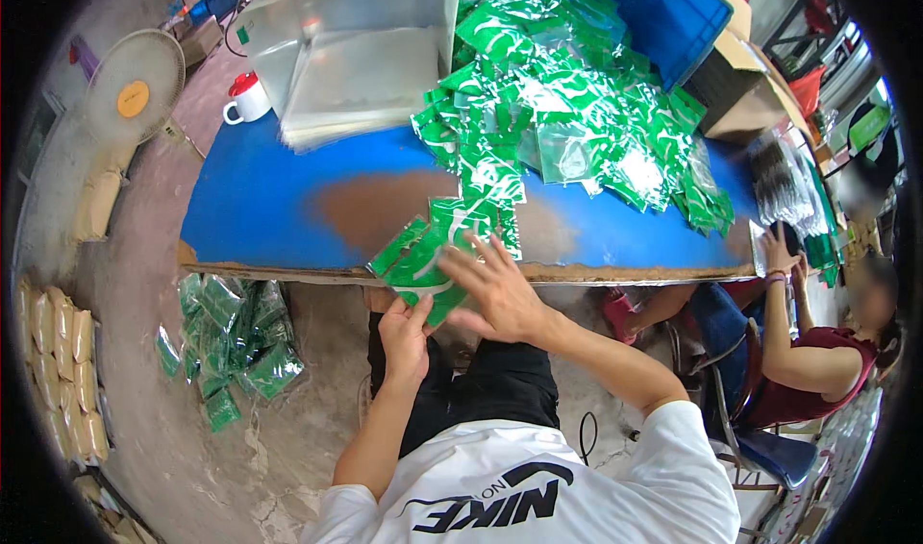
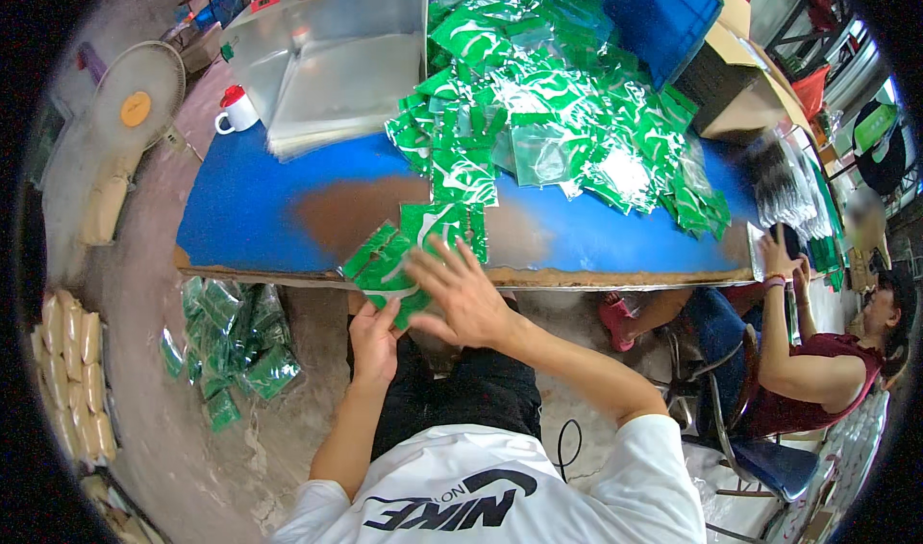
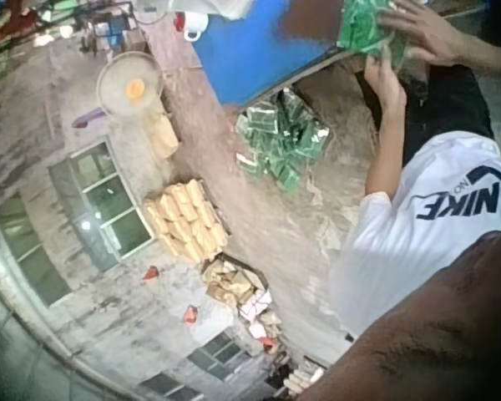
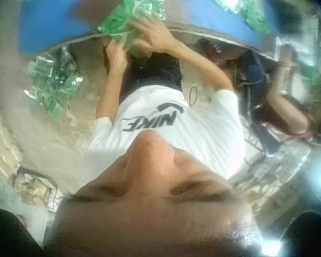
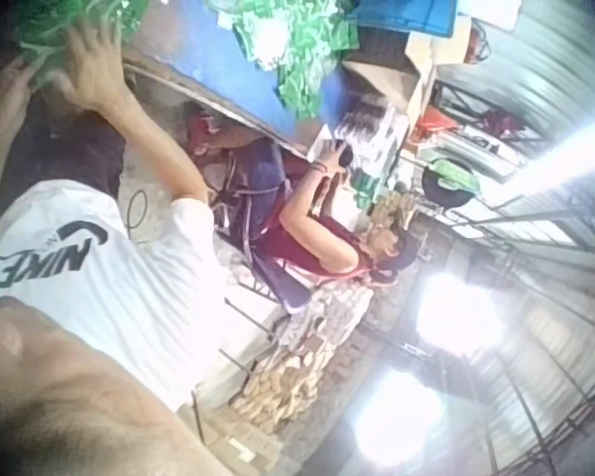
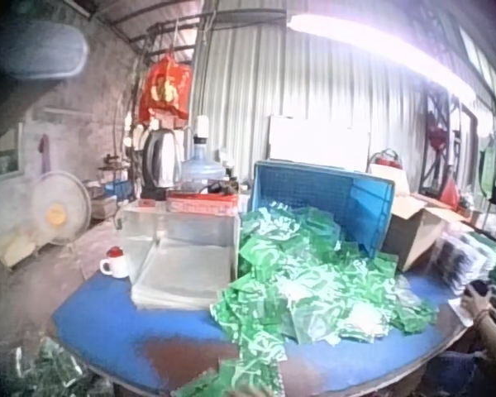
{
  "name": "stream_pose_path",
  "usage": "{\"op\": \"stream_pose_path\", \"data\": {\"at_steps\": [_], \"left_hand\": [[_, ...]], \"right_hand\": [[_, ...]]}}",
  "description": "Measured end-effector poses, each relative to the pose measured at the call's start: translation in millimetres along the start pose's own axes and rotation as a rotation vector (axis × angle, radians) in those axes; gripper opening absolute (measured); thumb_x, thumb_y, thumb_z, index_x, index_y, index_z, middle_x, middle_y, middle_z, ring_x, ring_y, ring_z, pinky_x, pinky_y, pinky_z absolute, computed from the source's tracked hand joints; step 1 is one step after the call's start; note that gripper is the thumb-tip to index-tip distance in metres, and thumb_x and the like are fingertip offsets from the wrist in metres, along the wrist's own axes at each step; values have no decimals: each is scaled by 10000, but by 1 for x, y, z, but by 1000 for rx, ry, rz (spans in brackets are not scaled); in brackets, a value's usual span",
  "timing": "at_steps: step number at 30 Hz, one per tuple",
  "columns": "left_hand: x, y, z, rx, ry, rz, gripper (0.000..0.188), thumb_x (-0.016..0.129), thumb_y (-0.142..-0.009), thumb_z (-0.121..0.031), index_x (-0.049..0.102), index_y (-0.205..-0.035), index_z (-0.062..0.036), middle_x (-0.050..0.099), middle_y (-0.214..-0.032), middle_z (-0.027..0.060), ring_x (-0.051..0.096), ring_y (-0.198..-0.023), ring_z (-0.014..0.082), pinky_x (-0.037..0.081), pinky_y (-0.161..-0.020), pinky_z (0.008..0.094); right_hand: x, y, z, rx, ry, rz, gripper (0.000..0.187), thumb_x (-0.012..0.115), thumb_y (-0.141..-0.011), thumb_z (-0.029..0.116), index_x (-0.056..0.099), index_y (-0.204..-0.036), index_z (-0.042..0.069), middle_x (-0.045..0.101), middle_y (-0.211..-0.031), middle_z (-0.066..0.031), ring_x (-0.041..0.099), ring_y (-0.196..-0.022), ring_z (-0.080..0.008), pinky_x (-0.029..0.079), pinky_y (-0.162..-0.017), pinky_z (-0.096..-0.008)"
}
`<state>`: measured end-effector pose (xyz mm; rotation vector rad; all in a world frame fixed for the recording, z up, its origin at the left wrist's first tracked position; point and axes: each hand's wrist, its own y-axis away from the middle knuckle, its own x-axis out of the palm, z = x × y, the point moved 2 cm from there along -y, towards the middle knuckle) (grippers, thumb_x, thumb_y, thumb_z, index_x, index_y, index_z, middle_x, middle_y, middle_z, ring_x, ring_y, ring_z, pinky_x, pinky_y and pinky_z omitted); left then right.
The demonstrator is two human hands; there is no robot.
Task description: The person gathers green packets from a table pile, stacks them together, and inserts the stacks into clear plastic bags by hand.
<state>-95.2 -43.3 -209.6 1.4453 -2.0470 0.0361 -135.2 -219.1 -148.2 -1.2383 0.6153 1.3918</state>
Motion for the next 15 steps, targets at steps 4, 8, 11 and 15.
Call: {"op": "stream_pose_path", "data": {"at_steps": [4,8,11,15], "left_hand": [[-22,2,-33,170,114,-138,277,575,-974,-85,596,-1233,12,665,-1190,127,675,-1046,219,573,-902,371],[-22,2,-46,52,53,-33,359,606,-947,-49,532,-1293,12,640,-1229,132,667,-1068,223,584,-882,366],[-11,9,-32,6,-57,-18,416,635,-927,-45,504,-1317,8,619,-1263,110,649,-1104,217,581,-880,370],[-15,10,-20,-25,55,-16,442,652,-918,-41,498,-1331,-10,611,-1286,95,639,-1117,204,564,-882,348]], "right_hand": [[9,-23,0,86,-3,-99,671,573,-925,535,508,-1339,10,449,-1438,-231,355,-1382,-444,300,-1132,-547],[14,-25,0,-61,-602,-55,417,556,-981,379,590,-1065,-28,583,-1168,-241,557,-1110,-452,459,-962,-479],[5,-37,-18,52,-567,-66,363,531,-995,329,598,-1060,-22,593,-1121,-233,570,-1045,-450,474,-915,-471],[-26,-43,-65,164,345,-233,435,547,-983,337,576,-1272,13,512,-1390,-223,485,-1294,-413,383,-1101,-477]]}}
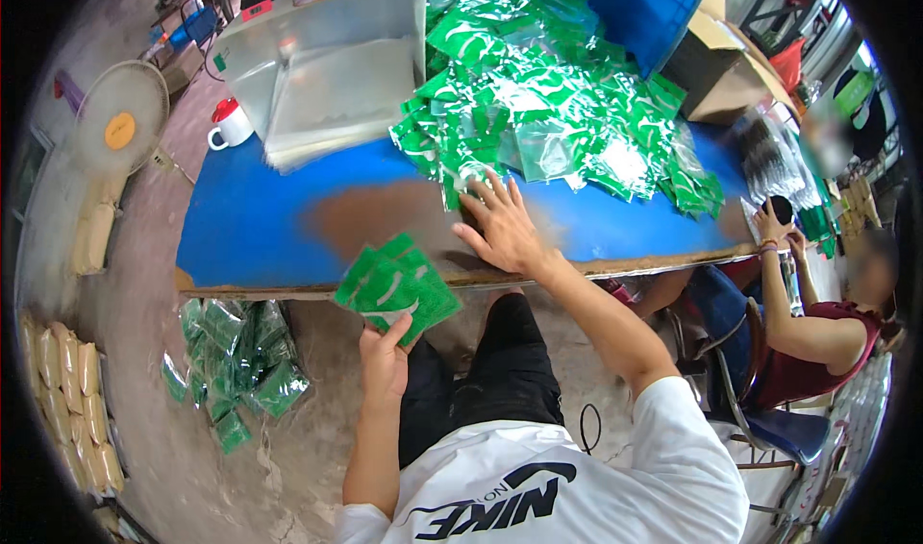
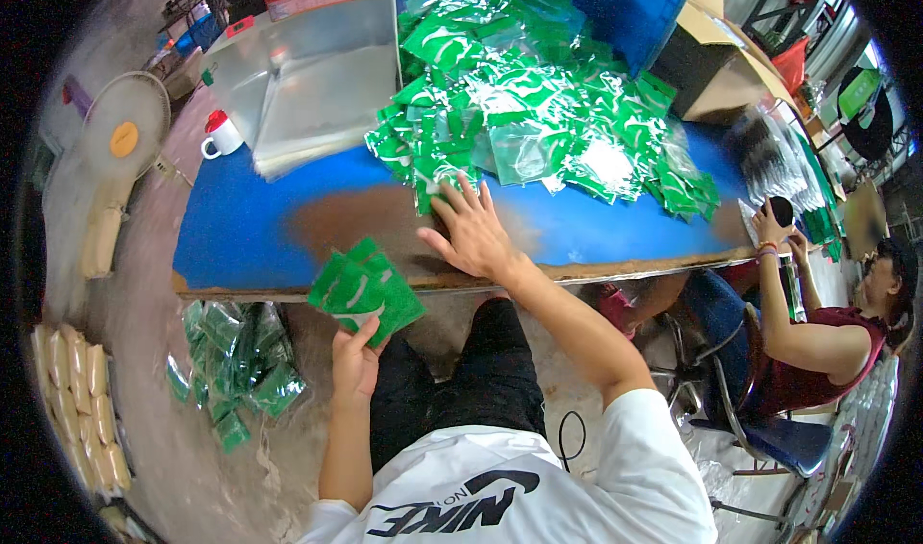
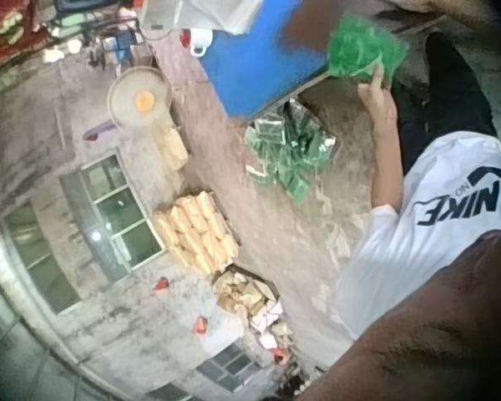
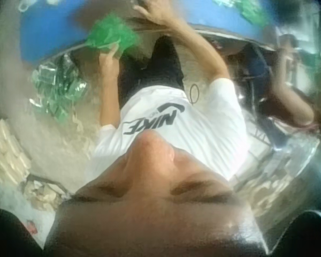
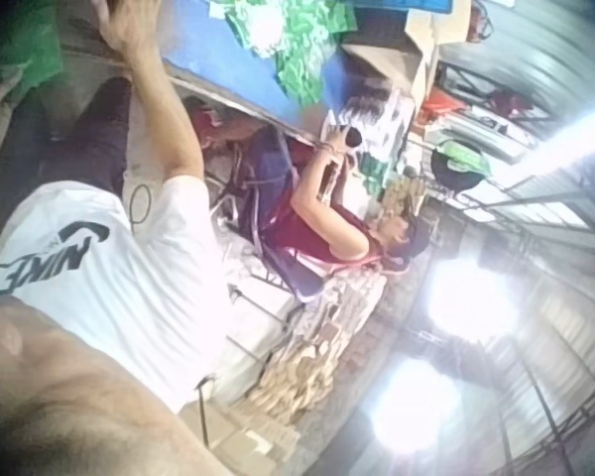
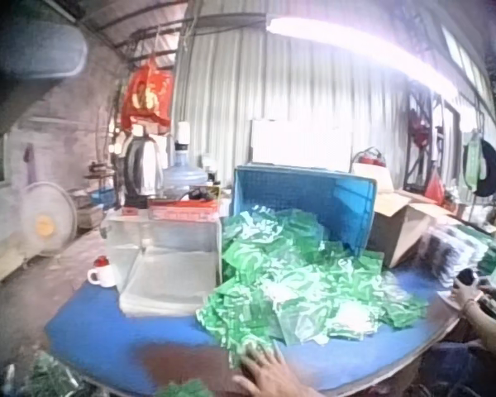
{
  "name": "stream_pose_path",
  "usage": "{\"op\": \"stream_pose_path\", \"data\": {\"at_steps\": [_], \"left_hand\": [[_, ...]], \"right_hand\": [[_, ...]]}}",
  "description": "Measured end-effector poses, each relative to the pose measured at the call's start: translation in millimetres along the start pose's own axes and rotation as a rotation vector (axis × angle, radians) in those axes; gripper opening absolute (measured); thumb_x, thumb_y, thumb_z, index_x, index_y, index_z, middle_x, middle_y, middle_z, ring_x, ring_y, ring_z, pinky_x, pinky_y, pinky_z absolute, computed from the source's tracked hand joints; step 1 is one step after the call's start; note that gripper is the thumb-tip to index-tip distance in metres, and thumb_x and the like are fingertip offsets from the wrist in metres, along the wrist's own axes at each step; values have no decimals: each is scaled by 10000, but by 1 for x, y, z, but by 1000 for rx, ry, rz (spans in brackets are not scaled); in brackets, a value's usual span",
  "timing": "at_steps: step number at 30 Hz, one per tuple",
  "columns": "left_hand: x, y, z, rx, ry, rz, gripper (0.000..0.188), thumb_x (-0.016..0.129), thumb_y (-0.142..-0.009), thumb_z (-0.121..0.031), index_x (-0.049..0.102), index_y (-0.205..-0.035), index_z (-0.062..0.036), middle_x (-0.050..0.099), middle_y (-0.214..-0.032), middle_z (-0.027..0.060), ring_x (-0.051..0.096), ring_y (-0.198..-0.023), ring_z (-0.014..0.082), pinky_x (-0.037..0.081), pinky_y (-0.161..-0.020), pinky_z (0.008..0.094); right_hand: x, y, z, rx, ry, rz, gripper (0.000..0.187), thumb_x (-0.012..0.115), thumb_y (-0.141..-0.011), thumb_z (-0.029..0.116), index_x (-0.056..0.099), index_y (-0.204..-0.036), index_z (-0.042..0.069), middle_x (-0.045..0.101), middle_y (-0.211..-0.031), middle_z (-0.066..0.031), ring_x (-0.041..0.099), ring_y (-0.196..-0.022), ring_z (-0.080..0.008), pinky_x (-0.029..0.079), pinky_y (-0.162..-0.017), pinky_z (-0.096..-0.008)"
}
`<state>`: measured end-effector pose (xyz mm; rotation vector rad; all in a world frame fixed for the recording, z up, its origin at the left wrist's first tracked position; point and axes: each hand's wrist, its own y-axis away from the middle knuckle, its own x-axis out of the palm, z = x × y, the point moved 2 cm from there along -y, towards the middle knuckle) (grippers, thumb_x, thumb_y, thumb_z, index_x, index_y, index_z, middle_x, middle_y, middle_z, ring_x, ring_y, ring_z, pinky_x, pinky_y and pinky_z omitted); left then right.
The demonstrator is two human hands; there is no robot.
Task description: The person gathers green packets from a table pile, stacks them together, and inserts the stacks into clear plastic bags by hand.
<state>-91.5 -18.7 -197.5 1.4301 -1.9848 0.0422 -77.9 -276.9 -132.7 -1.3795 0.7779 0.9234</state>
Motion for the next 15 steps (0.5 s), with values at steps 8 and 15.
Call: {"op": "stream_pose_path", "data": {"at_steps": [8,15], "left_hand": [[20,-6,8,-117,59,162,429,626,-932,-12,497,-1341,7,605,-1300,110,616,-1160,232,523,-988,397],[6,-2,6,-107,147,124,452,622,-926,-2,493,-1359,-1,596,-1316,88,580,-1217,239,475,-1047,396]], "right_hand": [[-34,27,6,92,-672,341,384,544,-982,281,610,-1217,-15,573,-1314,-250,521,-1253,-425,398,-1085,-460],[7,35,-71,155,86,251,924,482,-877,741,456,-1441,10,376,-1520,-243,271,-1442,-466,213,-1173,-599]]}}
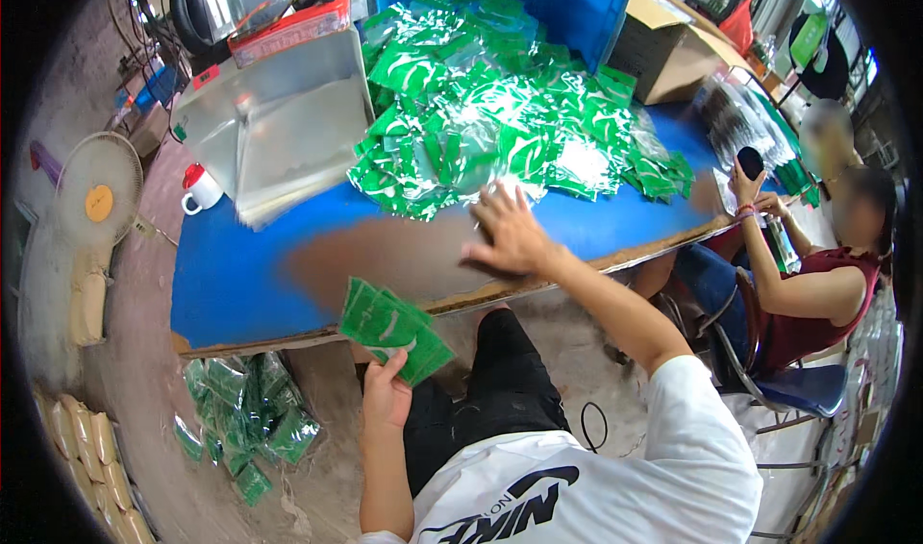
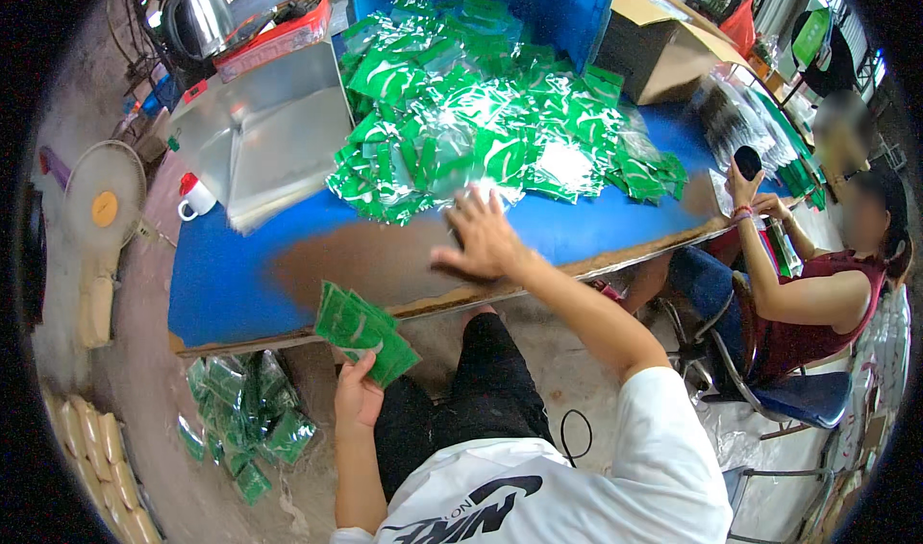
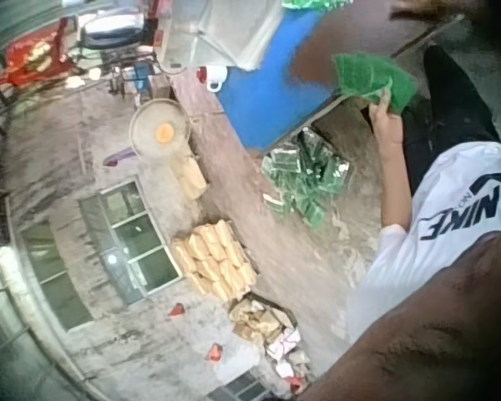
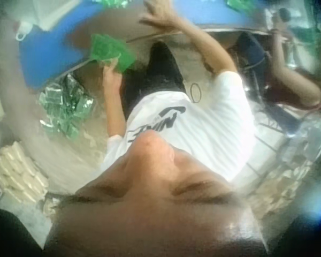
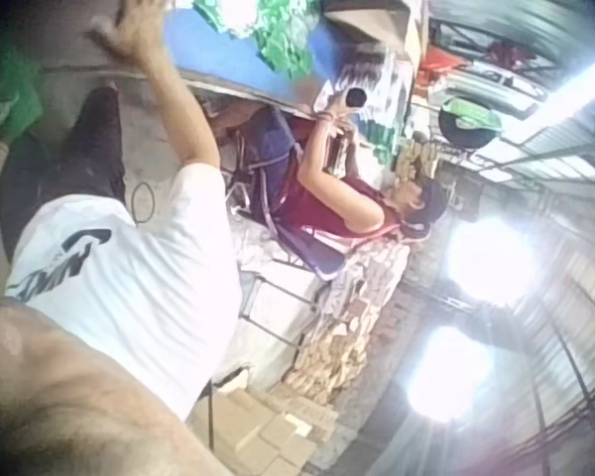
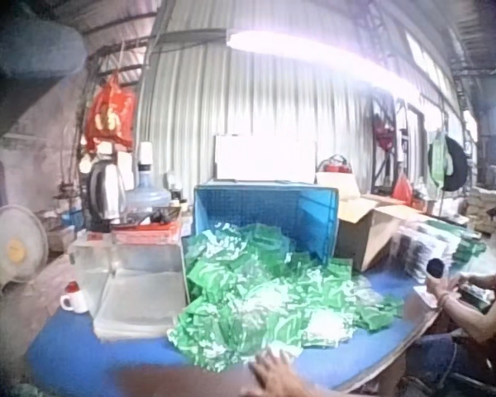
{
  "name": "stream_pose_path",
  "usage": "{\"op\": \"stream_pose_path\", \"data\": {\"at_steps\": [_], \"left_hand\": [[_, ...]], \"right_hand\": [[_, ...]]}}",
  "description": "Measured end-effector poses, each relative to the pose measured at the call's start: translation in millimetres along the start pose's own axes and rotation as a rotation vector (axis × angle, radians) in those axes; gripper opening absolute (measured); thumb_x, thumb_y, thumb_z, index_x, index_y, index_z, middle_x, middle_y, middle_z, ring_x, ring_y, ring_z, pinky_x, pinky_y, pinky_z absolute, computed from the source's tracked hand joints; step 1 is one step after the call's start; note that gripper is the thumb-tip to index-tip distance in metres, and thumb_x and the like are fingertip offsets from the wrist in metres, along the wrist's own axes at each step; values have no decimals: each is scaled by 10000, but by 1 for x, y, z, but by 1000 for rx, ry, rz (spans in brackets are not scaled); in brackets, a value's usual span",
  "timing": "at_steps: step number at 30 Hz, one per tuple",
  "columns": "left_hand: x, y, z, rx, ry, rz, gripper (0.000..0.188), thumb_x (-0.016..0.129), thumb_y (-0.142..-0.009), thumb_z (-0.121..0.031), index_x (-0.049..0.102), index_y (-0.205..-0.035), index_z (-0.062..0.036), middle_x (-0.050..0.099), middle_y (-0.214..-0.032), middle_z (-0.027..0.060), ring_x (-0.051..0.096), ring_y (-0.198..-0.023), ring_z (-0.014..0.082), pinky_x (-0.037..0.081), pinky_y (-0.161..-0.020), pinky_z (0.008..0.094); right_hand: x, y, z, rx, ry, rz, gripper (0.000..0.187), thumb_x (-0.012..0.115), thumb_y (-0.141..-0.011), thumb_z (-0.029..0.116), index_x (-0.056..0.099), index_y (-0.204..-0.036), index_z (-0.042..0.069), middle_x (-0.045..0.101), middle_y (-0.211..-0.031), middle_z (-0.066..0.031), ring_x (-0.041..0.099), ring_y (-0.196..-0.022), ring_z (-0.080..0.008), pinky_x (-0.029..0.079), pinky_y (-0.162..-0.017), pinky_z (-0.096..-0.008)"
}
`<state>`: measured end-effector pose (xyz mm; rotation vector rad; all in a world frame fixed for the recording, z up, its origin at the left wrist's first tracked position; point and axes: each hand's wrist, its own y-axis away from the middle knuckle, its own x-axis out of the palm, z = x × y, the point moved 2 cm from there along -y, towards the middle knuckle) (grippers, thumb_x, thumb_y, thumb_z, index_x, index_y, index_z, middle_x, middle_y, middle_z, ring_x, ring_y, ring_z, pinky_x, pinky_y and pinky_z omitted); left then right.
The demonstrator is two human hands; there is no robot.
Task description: The person gathers green packets from a table pile, stacks them together, and inserts the stacks into clear plastic bags by hand.
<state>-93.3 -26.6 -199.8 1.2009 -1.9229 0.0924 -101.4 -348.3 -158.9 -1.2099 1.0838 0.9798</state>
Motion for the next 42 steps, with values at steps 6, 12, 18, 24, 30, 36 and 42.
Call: {"op": "stream_pose_path", "data": {"at_steps": [6,12,18,24,30,36,42], "left_hand": [[10,-1,13,-119,86,132,456,636,-911,-5,504,-1347,-15,601,-1302,91,580,-1222,234,476,-1049,407],[17,4,8,-127,110,174,518,687,-881,-6,515,-1366,-64,595,-1328,78,558,-1256,248,426,-1113,464],[54,-8,27,-166,155,206,487,626,-945,-58,471,-1406,-49,540,-1413,94,505,-1318,249,374,-1146,458],[57,-3,19,-96,14,120,411,606,-961,-66,503,-1357,-26,589,-1333,84,570,-1243,217,454,-1072,404],[18,-11,21,-125,39,116,411,594,-957,-49,509,-1358,-18,605,-1308,113,587,-1211,258,468,-1066,432],[-8,-10,20,-127,124,21,405,584,-967,-49,504,-1357,26,581,-1337,156,570,-1221,280,476,-1061,452],[-25,-17,17,-38,7,22,398,618,-949,-43,524,-1335,-32,604,-1318,118,587,-1200,253,506,-1028,426]], "right_hand": [[-8,58,64,-423,-369,-59,560,725,-811,109,519,-1331,77,490,-1417,-149,435,-1368,-360,373,-1104,-528],[-15,58,72,357,-1229,-512,254,604,-968,87,597,-1215,29,611,-1256,-96,616,-1125,-221,530,-904,-361],[-32,74,105,830,-2140,-456,219,591,-1017,216,660,-1155,60,665,-995,1,596,-924,-67,487,-792,-250],[-33,81,110,625,-1665,59,313,518,-1049,279,674,-1110,14,682,-972,-15,604,-858,-81,498,-765,-284],[-17,-18,2,70,-438,-518,589,591,-938,450,568,-1296,-16,512,-1418,-223,436,-1349,-413,339,-1122,-504],[15,5,28,-29,-125,-130,1050,441,-821,815,489,-1373,-78,452,-1474,-211,234,-1472,-401,153,-1197,-574],[9,63,50,-317,-332,-183,704,787,-759,295,507,-1355,44,486,-1448,-121,372,-1410,-328,264,-1167,-507]]}}
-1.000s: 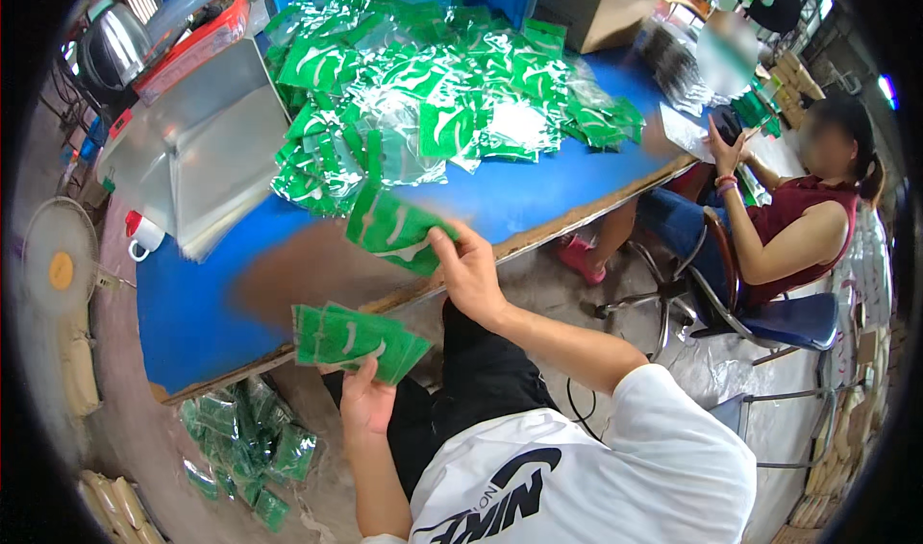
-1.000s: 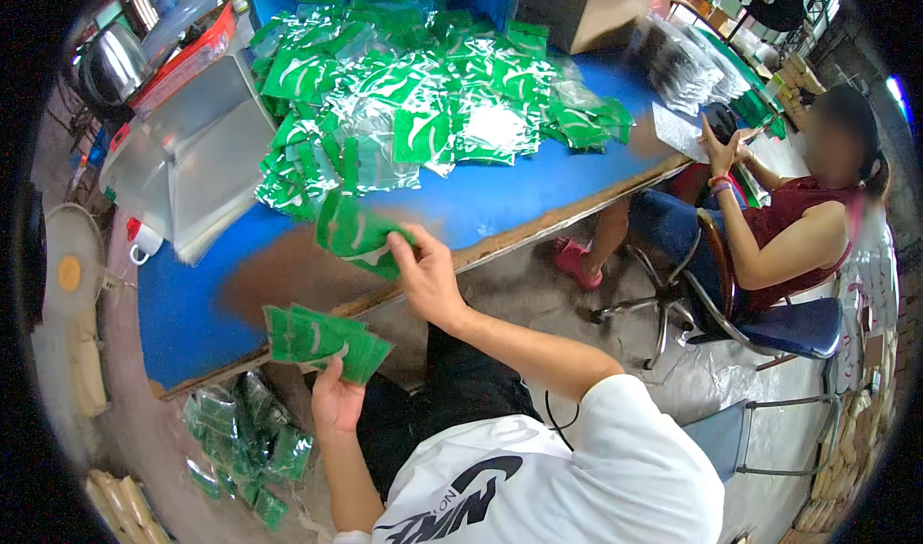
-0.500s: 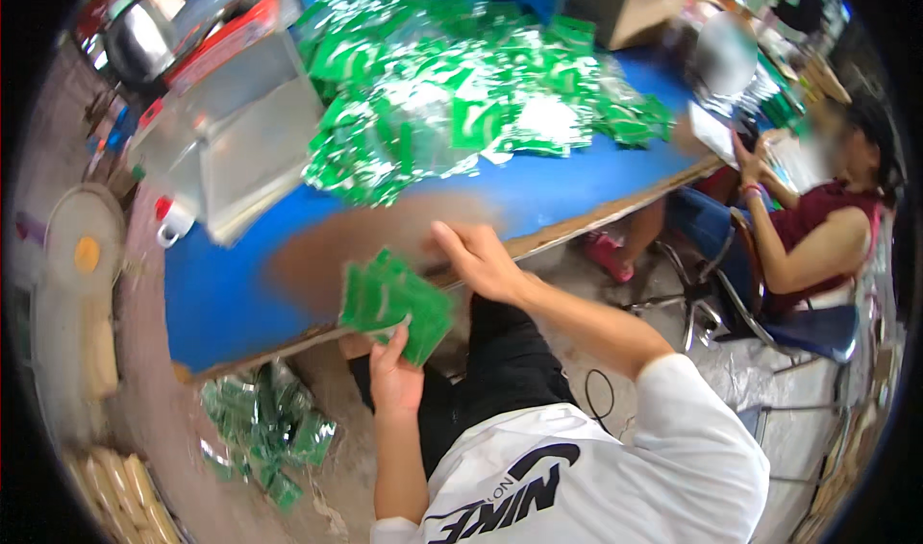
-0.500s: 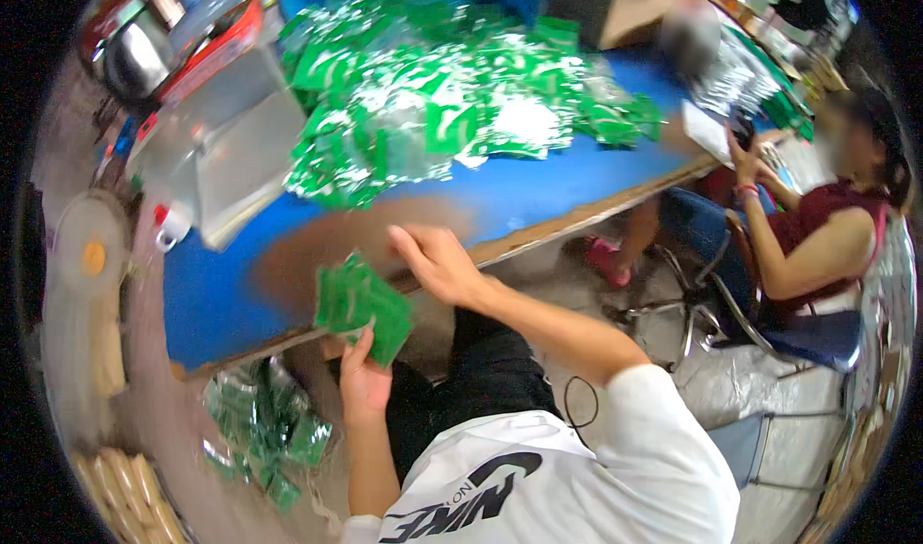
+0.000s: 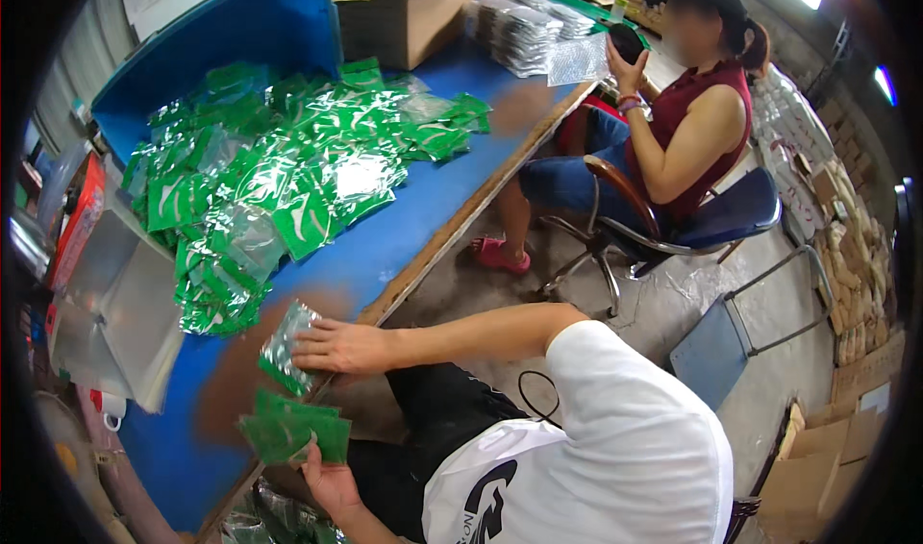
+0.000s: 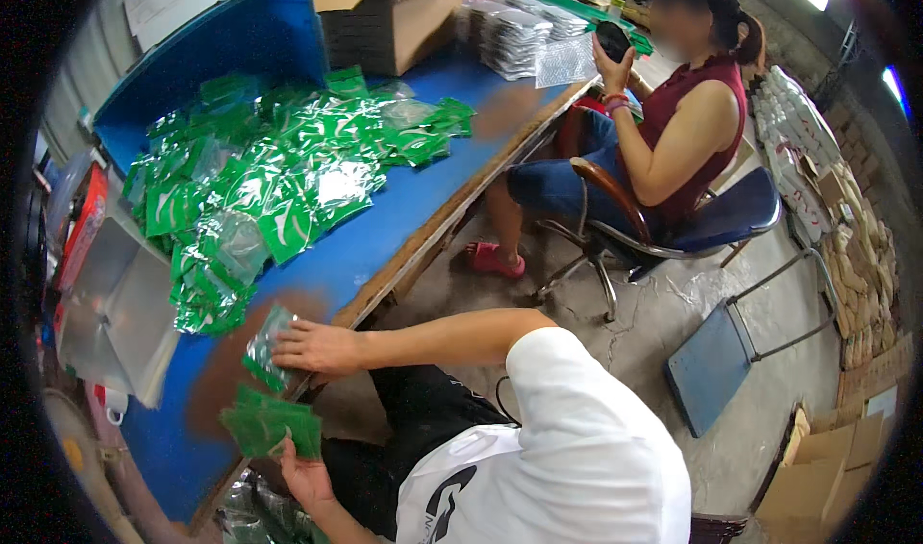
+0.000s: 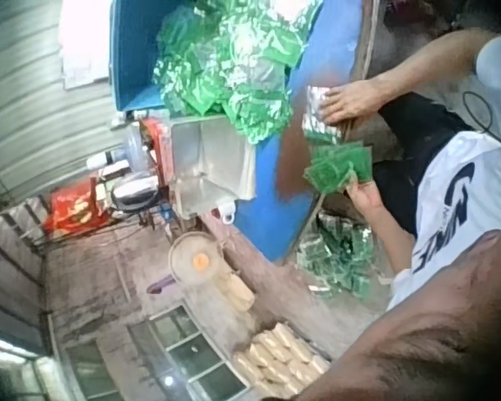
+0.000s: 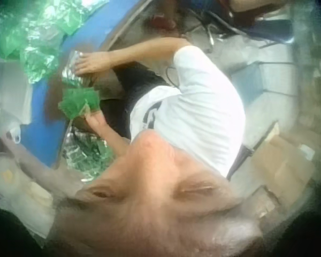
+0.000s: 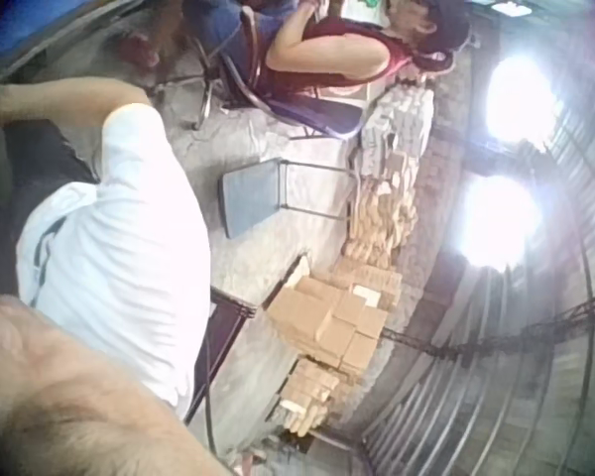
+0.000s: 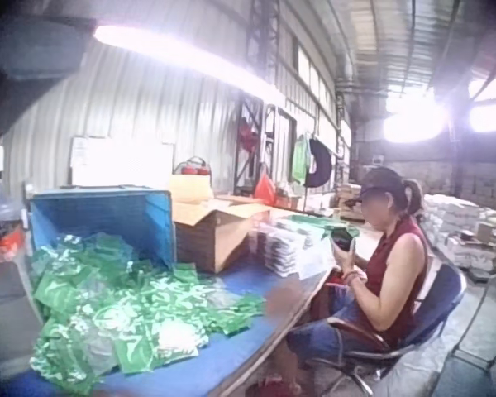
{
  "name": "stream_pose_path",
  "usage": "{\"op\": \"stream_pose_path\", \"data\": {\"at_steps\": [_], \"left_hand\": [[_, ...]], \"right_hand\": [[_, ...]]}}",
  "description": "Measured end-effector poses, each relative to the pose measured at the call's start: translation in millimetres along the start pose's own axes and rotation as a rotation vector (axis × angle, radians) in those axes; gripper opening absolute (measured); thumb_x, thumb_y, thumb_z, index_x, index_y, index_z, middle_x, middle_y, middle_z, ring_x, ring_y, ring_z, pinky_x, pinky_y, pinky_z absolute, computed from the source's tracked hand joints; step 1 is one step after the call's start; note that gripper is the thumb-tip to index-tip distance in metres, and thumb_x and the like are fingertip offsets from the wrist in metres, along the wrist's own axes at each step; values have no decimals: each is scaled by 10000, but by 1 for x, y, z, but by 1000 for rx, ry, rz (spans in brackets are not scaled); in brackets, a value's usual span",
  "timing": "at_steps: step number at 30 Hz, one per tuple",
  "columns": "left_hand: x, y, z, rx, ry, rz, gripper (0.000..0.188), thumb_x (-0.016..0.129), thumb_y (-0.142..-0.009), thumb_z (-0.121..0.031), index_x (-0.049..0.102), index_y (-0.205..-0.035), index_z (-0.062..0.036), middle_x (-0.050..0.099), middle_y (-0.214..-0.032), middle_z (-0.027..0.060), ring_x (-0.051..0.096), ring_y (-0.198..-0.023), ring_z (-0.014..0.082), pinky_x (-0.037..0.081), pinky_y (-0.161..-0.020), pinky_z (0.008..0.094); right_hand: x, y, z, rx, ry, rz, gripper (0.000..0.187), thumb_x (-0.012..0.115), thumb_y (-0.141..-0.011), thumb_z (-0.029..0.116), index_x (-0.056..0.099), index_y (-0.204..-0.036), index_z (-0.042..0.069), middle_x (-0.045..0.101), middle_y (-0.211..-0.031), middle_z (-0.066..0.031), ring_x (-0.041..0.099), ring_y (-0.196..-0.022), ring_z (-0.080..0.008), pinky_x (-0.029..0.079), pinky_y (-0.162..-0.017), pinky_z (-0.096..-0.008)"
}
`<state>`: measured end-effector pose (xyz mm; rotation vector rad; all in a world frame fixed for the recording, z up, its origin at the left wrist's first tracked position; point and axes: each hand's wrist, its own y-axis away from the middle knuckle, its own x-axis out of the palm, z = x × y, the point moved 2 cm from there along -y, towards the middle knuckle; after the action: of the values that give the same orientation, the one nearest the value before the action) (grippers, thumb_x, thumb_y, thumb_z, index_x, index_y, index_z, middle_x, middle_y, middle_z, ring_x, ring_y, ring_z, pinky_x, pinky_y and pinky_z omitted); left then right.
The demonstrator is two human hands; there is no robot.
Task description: The person gathers green packets from a table pile, stacks them together, and inserts the stacks into clear plastic bags by hand.
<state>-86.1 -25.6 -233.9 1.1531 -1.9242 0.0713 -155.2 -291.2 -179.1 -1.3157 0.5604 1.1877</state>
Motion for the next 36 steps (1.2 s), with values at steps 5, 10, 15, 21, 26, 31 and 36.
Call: {"op": "stream_pose_path", "data": {"at_steps": [5,10,15,21,26,31,36], "left_hand": [[-3,0,-11,16,-71,79,409,620,-936,-13,540,-1337,-38,573,-1366,129,563,-1239,256,484,-1054,452],[41,7,-6,95,-117,13,492,644,-922,-2,485,-1388,-10,561,-1364,116,556,-1242,234,448,-1077,416],[80,22,7,147,-205,84,514,641,-937,-30,437,-1408,-10,558,-1355,91,559,-1235,226,469,-1049,390],[60,31,6,81,-133,75,559,633,-923,3,409,-1435,-10,547,-1373,107,545,-1255,238,450,-1073,404],[50,29,1,30,-31,-39,542,607,-923,22,419,-1430,-9,541,-1381,110,530,-1276,247,426,-1096,423],[52,27,-10,-59,-8,-4,485,583,-963,-56,435,-1422,-11,554,-1374,114,527,-1286,247,436,-1080,412],[72,23,-10,-164,204,41,451,534,-1030,-229,439,-1428,-39,557,-1383,75,531,-1281,220,427,-1082,410]], "right_hand": [[1,8,3,156,-444,-222,378,672,-855,125,598,-1213,28,646,-1172,-149,636,-1088,-321,504,-895,-400],[-29,-14,30,611,-943,-330,190,571,-991,123,654,-1087,-19,678,-874,-59,605,-790,-116,500,-703,-323],[-36,-18,9,708,-889,-104,316,593,-997,288,652,-1097,-6,659,-845,-79,569,-756,-115,501,-687,-325],[-31,-39,-95,653,261,-267,633,577,-926,566,593,-1209,0,542,-1261,-257,542,-1136,-412,463,-918,-472],[-31,-14,-4,396,226,-49,636,672,-865,506,564,-1211,-17,518,-1264,-244,474,-1232,-406,416,-1007,-461],[-41,13,12,329,-106,-138,252,665,-887,109,624,-1121,25,635,-1135,-185,614,-1046,-381,511,-894,-426],[-60,-2,29,6,-143,-522,396,623,-770,-82,635,-1153,20,662,-1207,-172,656,-1090,-351,528,-937,-448]]}}
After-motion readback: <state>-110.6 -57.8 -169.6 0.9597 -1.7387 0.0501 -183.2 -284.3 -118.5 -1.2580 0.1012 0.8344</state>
